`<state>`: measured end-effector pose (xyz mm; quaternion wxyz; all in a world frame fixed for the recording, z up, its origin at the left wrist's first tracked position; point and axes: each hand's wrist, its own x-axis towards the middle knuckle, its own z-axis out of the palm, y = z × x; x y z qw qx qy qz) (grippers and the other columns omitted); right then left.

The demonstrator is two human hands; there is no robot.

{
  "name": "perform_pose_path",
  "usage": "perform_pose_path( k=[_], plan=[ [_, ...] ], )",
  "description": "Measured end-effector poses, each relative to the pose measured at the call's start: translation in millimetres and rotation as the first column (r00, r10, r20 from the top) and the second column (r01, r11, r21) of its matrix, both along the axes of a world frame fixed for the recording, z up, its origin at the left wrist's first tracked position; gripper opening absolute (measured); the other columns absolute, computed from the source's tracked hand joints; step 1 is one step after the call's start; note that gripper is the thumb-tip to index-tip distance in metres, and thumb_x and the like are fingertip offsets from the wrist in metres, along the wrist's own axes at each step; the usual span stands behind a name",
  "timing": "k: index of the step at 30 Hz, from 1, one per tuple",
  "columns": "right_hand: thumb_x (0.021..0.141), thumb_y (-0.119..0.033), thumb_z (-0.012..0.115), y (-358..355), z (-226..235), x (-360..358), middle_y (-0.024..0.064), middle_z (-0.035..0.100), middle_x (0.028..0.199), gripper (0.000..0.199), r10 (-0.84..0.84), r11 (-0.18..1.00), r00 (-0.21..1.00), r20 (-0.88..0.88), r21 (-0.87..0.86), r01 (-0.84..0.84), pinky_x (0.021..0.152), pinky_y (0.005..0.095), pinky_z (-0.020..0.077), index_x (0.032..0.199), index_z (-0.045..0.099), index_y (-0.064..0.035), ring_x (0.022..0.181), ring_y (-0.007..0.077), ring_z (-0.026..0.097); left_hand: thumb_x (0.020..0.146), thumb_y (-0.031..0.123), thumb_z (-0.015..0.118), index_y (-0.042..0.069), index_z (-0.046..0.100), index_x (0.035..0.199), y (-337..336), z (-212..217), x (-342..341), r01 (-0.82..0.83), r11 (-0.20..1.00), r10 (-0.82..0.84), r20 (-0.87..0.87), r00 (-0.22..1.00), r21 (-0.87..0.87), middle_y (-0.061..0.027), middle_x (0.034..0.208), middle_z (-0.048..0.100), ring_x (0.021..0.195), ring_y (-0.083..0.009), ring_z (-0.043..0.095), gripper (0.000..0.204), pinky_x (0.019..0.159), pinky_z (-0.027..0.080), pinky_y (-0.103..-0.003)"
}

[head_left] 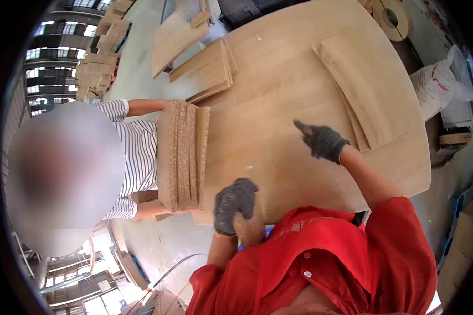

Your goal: The person repeatedly picks up wooden planks from a workbench and stacks them onto a pink pallet on the floor. They handle the planks one by one or in small groups, moving between the bench and the pallet throughout the clip.

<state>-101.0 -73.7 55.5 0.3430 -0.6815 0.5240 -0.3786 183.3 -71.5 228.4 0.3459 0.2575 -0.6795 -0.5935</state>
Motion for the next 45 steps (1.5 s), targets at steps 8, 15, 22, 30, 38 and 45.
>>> perform_pose_path(
  k=[8, 15, 22, 30, 38, 45],
  plan=[
    [0.082, -0.029, 0.063, 14.3, 85.9, 49.3, 0.0153, 0.059, 0.116, 0.058, -0.026, 0.926, 0.867, -0.498, 0.315, 0.209, 0.078, 0.0438, 0.0509, 0.136, 0.046, -0.017, 0.099, 0.0303, 0.062, 0.088, 0.037, 0.047, 0.009, 0.054, 0.052, -50.8, 100.2, 51.9, -0.069, 0.964, 0.096, 0.094, 0.991, -0.258, -0.0069, 0.054, 0.053, 0.059, -0.0242, 0.052, 0.046, 0.074, 0.044, -0.042],
    [0.075, -0.045, 0.076, 40.6, 147.0, 86.8, 0.0143, 0.06, 0.124, 0.091, 0.05, 0.942, 0.919, 0.391, 0.287, -0.174, 0.094, 0.034, 0.0464, 0.146, 0.032, -0.0091, 0.111, 0.0286, 0.059, 0.089, 0.041, 0.043, 0.008, 0.049, 0.054, -77.9, 144.6, 11.0, -0.19, 0.884, 0.343, 0.313, 0.886, -0.428, -0.005, 0.056, 0.05, 0.059, -0.0219, 0.05, 0.048, 0.065, 0.043, -0.037],
    [0.078, -0.05, 0.068, 48.7, 178.0, 143.8, 0.0252, 0.062, 0.109, 0.072, -0.008, 0.93, 0.951, 0.309, 0.351, -0.106, 0.084, 0.0435, 0.0485, 0.13, 0.047, -0.0061, 0.099, 0.041, 0.06, 0.093, 0.009, 0.052, 0.0, 0.062, 0.095, -103.8, 104.4, -71.7, -0.08, 0.913, 0.214, 0.301, 0.929, -0.4, -0.0052, 0.075, 0.059, 0.067, -0.0138, 0.057, 0.014, 0.063, 0.047, -0.028],
    [0.085, -0.037, 0.066, 40.3, 143.9, 100.2, 0.0098, 0.063, 0.069, 0.035, -0.397, 0.803, 0.617, 0.68, 0.583, -0.125, 0.046, 0.0328, 0.0445, 0.092, 0.065, -0.0034, 0.055, 0.0207, 0.058, 0.071, 0.017, 0.076, 0.006, 0.062, 0.11, -59.1, 113.3, -84.0, 0.131, 0.55, 0.42, 0.409, 0.81, -0.825, -0.0143, 0.112, 0.06, 0.107, -0.035, 0.055, 0.043, 0.092, 0.044, -0.044],
    [0.084, -0.027, 0.068, -3.5, 177.1, 106.0, 0.0053, 0.057, 0.065, 0.025, -0.516, 0.767, 0.352, 0.781, 0.604, -0.218, 0.04, 0.0273, 0.0385, 0.093, 0.061, -0.0045, 0.046, 0.0152, 0.05, 0.067, 0.025, 0.08, 0.006, 0.06, 0.115, 18.8, 109.7, 31.6, 0.104, 0.676, 0.517, 0.57, 0.638, -0.73, -0.0167, 0.124, 0.054, 0.118, -0.0394, 0.048, 0.055, 0.099, 0.039, -0.05],
    [0.085, -0.026, 0.069, -71.9, 163.5, 181.4, 0.0046, 0.05, 0.055, 0.023, -0.461, 0.738, 0.257, 0.849, 0.528, -0.42, 0.039, 0.0303, 0.0345, 0.08, 0.055, -0.0084, 0.041, 0.0152, 0.045, 0.072, 0.032, 0.075, 0.005, 0.054, 0.124, 44.3, 73.4, 69.2, 0.057, 0.66, 0.674, 0.624, 0.397, -0.749, -0.0189, 0.131, 0.049, 0.123, -0.0409, 0.044, 0.062, 0.102, 0.035, -0.051]
  ],
)
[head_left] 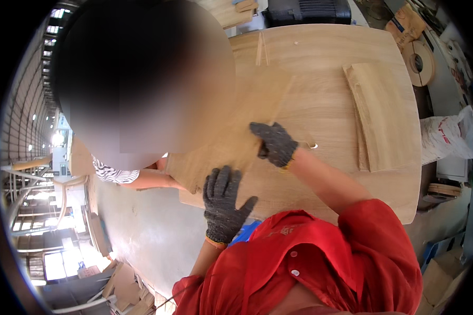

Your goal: The person repeatedly picks up wooden planks from a workbench and stacks them onto a pink pallet on the floor. They handle the planks one by one or in small groups, moving between the bench and the pallet throughout the clip.

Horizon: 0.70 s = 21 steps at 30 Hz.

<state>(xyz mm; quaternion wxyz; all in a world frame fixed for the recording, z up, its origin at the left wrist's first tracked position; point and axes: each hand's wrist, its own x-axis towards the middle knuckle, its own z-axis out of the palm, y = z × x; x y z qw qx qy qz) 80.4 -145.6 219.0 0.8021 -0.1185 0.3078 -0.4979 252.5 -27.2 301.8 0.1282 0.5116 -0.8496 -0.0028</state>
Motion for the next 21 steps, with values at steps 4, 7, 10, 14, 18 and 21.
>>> perform_pose_path(
  k=[4, 7, 10, 14, 18, 21],
  plan=[
    [0.087, -0.035, 0.066, -21.5, -16.4, 36.4, 0.0057, 0.052, 0.062, 0.029, 0.202, 0.976, 0.969, -0.145, -0.053, -0.211, 0.041, 0.0309, 0.0343, 0.088, 0.057, -0.0072, 0.044, 0.0154, 0.043, 0.077, 0.021, 0.072, 0.002, 0.049, 0.131, -10.3, -37.1, 19.8, -0.104, 0.994, 0.106, 0.05, 0.993, -0.037, -0.0221, 0.136, 0.046, 0.126, -0.0431, 0.041, 0.062, 0.105, 0.033, -0.051],
    [0.088, -0.043, 0.063, -23.0, -22.3, 38.3, 0.0072, 0.057, 0.072, 0.038, 0.39, 0.9, 0.86, -0.33, -0.062, -0.432, 0.043, 0.0303, 0.0363, 0.094, 0.058, -0.006, 0.05, 0.0146, 0.046, 0.084, 0.016, 0.063, 0.002, 0.046, 0.135, -22.2, -62.6, 29.8, -0.195, 0.979, 0.199, 0.074, 0.977, -0.05, -0.023, 0.138, 0.043, 0.128, -0.043, 0.039, 0.055, 0.107, 0.03, -0.05],
    [0.091, -0.046, 0.057, -2.1, -29.0, 26.0, 0.0113, 0.064, 0.09, 0.046, 0.39, 0.872, 0.761, -0.519, -0.059, -0.487, 0.052, 0.0352, 0.0465, 0.112, 0.057, -0.0051, 0.062, 0.0204, 0.057, 0.087, 0.018, 0.058, 0.004, 0.044, 0.137, -36.0, -78.0, 43.3, -0.238, 0.967, 0.249, 0.134, 0.959, -0.093, -0.0235, 0.14, 0.04, 0.127, -0.0436, 0.038, 0.054, 0.107, 0.029, -0.052],
    [0.094, -0.027, 0.047, 59.2, -75.6, -12.4, 0.0183, 0.06, 0.117, 0.05, -0.311, 0.765, 0.108, -0.944, -0.316, -0.561, 0.076, 0.045, 0.0514, 0.14, 0.039, -0.0102, 0.096, 0.0362, 0.062, 0.087, 0.018, 0.059, 0.001, 0.048, 0.133, -52.3, -92.9, 62.3, -0.314, 0.946, 0.317, 0.031, 0.948, -0.084, -0.0273, 0.138, 0.042, 0.125, -0.0461, 0.04, 0.05, 0.106, 0.031, -0.051],
    [0.094, -0.021, 0.046, 85.2, -97.0, -80.0, 0.0185, 0.061, 0.11, 0.045, -0.393, 0.815, -0.229, -0.891, -0.222, -0.535, 0.077, 0.0431, 0.0516, 0.138, 0.043, -0.0119, 0.091, 0.034, 0.063, 0.087, 0.017, 0.062, -0.001, 0.051, 0.129, -59.7, -96.1, 62.5, -0.397, 0.909, 0.394, -0.052, 0.918, -0.123, -0.0283, 0.135, 0.045, 0.123, -0.045, 0.042, 0.048, 0.103, 0.034, -0.049],
    [0.092, -0.017, 0.049, 83.4, -129.0, -116.8, 0.0187, 0.061, 0.106, 0.042, -0.343, 0.814, -0.314, -0.885, -0.113, -0.57, 0.076, 0.0433, 0.0518, 0.134, 0.048, -0.0135, 0.088, 0.0344, 0.062, 0.085, 0.014, 0.065, -0.003, 0.054, 0.124, -53.9, -83.3, 41.7, -0.346, 0.909, 0.331, -0.101, 0.938, -0.234, -0.0273, 0.131, 0.049, 0.121, -0.0422, 0.046, 0.044, 0.102, 0.037, -0.048]
  ],
)
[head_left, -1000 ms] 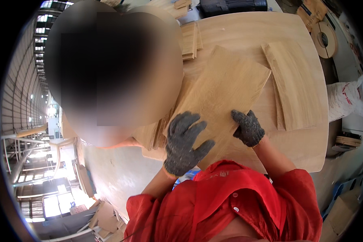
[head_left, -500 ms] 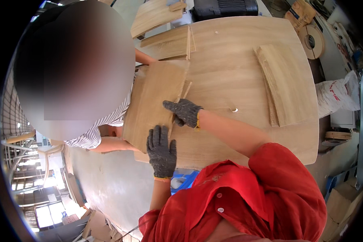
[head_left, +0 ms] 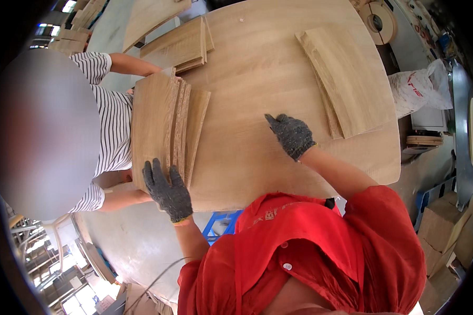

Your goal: The person repeatedly picks up wooden planks from a workbench and stacks them onto a pink pallet on the floor. They handle the planks one by one or in small groups, moving between the bench and the pallet throughout the clip.

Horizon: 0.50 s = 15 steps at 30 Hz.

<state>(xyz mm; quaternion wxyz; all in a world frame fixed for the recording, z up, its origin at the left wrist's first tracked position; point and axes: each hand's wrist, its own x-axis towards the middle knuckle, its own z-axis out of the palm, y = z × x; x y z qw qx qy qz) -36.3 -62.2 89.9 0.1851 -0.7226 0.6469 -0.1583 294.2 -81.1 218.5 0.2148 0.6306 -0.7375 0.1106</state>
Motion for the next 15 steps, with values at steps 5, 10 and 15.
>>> perform_pose_path(
  k=[5, 10, 15],
  plan=[
    [0.091, -0.018, 0.057, 1.7, 13.1, 13.2, 0.012, 0.063, 0.099, 0.046, -0.069, 0.967, 0.736, 0.674, 0.226, -0.116, 0.071, 0.0346, 0.0535, 0.136, 0.048, -0.0113, 0.082, 0.0211, 0.063, 0.083, 0.007, 0.068, -0.002, 0.058, 0.121, 29.6, -10.4, -85.5, 0.346, 0.931, -0.326, -0.164, 0.931, 0.113, -0.0186, 0.121, 0.059, 0.11, -0.0331, 0.056, 0.04, 0.095, 0.045, -0.041],
    [0.094, -0.024, 0.058, 6.9, 53.1, 35.1, 0.0057, 0.063, 0.095, 0.054, -0.287, 0.821, 0.19, 0.939, 0.343, -0.455, 0.068, 0.0268, 0.0532, 0.143, 0.039, -0.0085, 0.078, 0.0116, 0.059, 0.085, 0.0, 0.063, -0.001, 0.055, 0.124, 47.8, -52.6, -109.2, 0.413, 0.812, -0.147, -0.54, 0.829, 0.413, -0.0162, 0.113, 0.06, 0.091, -0.0211, 0.061, 0.04, 0.079, 0.05, -0.032],
    [0.096, -0.024, 0.054, -7.9, 51.5, 24.8, 0.0054, 0.063, 0.083, 0.054, -0.273, 0.771, 0.276, 0.921, 0.382, -0.51, 0.066, 0.0258, 0.0516, 0.144, 0.037, -0.0067, 0.07, 0.0105, 0.058, 0.083, 0.002, 0.066, 0.0, 0.061, 0.113, 40.1, -46.1, -138.5, 0.36, 0.838, 0.131, -0.791, 0.597, 0.411, -0.0107, 0.093, 0.064, 0.079, -0.0178, 0.062, 0.031, 0.071, 0.05, -0.029]
  ],
)
